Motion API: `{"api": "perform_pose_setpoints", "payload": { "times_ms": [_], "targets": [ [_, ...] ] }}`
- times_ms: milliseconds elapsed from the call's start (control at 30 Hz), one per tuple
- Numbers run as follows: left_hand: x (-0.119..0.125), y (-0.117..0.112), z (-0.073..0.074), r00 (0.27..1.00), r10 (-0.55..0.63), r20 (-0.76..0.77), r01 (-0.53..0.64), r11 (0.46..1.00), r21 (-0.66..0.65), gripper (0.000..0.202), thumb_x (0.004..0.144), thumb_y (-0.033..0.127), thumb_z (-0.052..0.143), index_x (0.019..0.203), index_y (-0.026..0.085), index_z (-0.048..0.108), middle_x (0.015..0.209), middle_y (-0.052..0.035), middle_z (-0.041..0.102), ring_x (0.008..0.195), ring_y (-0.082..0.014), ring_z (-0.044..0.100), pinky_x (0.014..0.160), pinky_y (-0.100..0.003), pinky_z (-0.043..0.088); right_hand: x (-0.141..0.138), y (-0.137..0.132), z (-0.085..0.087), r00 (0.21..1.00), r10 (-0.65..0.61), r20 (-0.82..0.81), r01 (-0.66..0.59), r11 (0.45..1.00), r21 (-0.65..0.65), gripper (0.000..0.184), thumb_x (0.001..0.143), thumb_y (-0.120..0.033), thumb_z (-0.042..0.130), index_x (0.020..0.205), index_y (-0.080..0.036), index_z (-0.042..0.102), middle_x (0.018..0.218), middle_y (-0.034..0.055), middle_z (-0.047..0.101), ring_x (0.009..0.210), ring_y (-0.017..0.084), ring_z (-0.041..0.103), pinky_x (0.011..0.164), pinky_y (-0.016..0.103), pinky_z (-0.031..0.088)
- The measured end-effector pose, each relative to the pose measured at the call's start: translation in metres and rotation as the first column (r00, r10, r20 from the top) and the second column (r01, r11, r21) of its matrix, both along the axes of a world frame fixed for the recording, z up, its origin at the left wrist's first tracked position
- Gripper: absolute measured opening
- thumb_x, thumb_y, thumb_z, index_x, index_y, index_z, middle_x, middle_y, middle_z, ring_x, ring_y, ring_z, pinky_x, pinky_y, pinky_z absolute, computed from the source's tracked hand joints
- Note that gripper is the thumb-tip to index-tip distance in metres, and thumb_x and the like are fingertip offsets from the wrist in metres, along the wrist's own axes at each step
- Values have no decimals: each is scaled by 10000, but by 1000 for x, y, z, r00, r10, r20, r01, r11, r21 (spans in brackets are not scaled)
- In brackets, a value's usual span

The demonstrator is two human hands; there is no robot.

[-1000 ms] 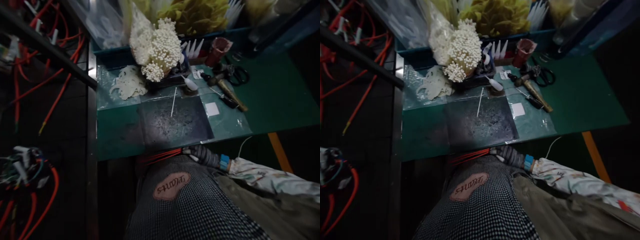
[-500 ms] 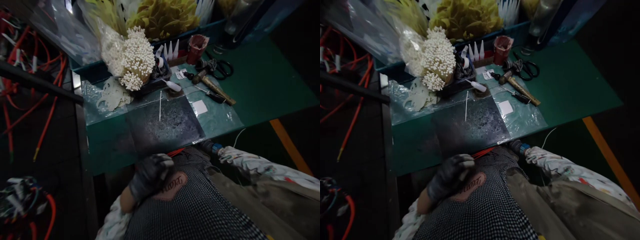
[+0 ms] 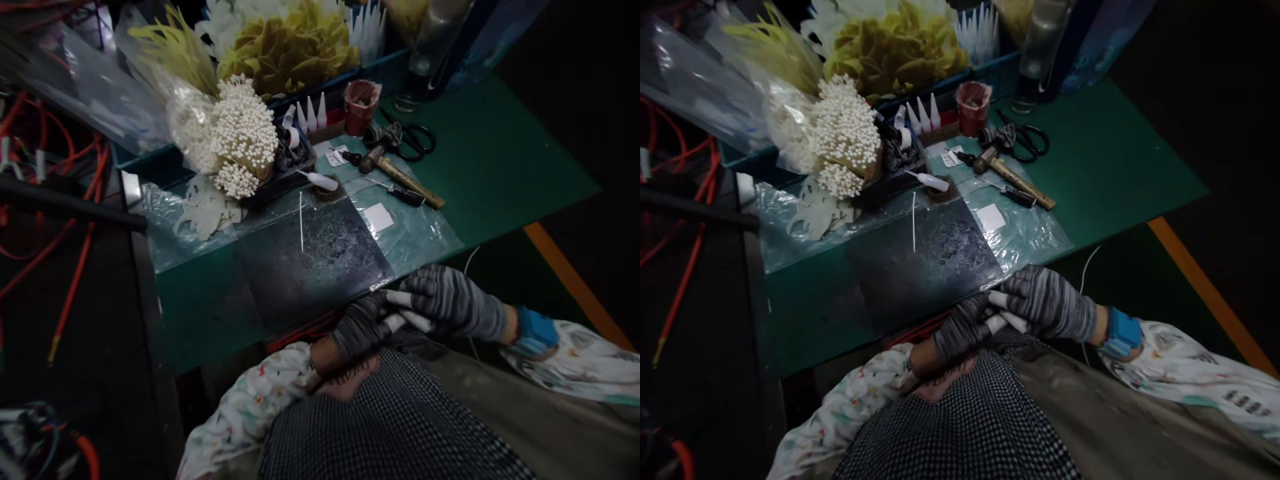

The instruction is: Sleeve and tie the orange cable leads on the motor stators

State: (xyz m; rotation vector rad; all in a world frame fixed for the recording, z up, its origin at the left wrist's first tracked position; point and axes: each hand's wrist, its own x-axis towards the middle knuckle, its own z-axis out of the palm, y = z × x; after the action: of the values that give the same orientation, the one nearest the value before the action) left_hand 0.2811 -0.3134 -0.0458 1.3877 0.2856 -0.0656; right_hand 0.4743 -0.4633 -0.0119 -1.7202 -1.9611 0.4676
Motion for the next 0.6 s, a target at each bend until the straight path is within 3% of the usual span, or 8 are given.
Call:
{"api": "perform_pose_setpoints", "payload": {
  "times_ms": [67,133,167,233,333,433,533,600],
  "targets": [
    [4,6,11,997,70,-35,-74,993,-96,379,941,525,767,1171,224,762,1144,-80,777,1083,-272,708,1028,-452,588,-1,16,17,999,-40,-25,42,997,69,446,1010,-336,657,1456,-332,679,1123,91,798,960,243,740,903,433,605],
    [3,17,24,987,111,-116,-131,975,-179,413,884,578,814,1043,202,757,978,-53,749,878,-197,675,848,-355,584,2,27,25,971,-189,-146,208,969,133,469,985,-350,712,1452,-355,670,1251,104,761,1095,266,730,985,468,597],
    [2,23,30,980,111,-165,-146,964,-223,431,858,586,832,996,188,743,905,-35,719,773,-151,629,756,-302,550,4,30,26,930,-280,-238,315,941,126,488,977,-370,732,1459,-358,659,1299,112,740,1150,276,719,1016,485,592],
    [-1,34,42,965,112,-236,-181,937,-298,451,820,584,856,912,167,711,805,-3,656,640,-83,523,631,-230,458,6,36,25,799,-400,-449,443,896,-9,512,966,-457,761,1456,-356,652,1283,118,739,1137,276,728,991,487,611],
    [-4,49,51,966,117,-232,-197,912,-361,464,782,575,869,810,156,673,736,5,628,590,-62,497,567,-198,398,2,47,23,548,-423,-721,310,904,-295,507,909,-593,815,1334,-333,722,1100,84,788,989,243,770,867,409,655],
    [-7,66,55,967,107,-230,-191,903,-384,480,739,572,890,746,161,641,643,22,595,528,-60,470,504,-187,356,-9,64,29,371,-418,-829,173,908,-380,450,848,-593,885,1137,-266,777,1029,72,801,920,221,779,819,353,662],
    [-15,84,58,973,102,-206,-178,901,-395,494,759,577,873,702,165,608,578,34,550,496,-63,452,496,-190,368,-18,88,35,318,-358,-878,59,932,-359,432,861,-587,873,1040,-212,757,946,58,793,781,183,754,726,317,646],
    [-22,94,59,979,123,-164,-171,932,-320,457,860,571,792,736,159,637,632,-1,612,547,-90,533,562,-213,461,-22,104,38,345,-322,-882,63,945,-320,418,880,-586,852,999,-200,743,924,48,789,757,169,733,712,313,627]
  ]
}}
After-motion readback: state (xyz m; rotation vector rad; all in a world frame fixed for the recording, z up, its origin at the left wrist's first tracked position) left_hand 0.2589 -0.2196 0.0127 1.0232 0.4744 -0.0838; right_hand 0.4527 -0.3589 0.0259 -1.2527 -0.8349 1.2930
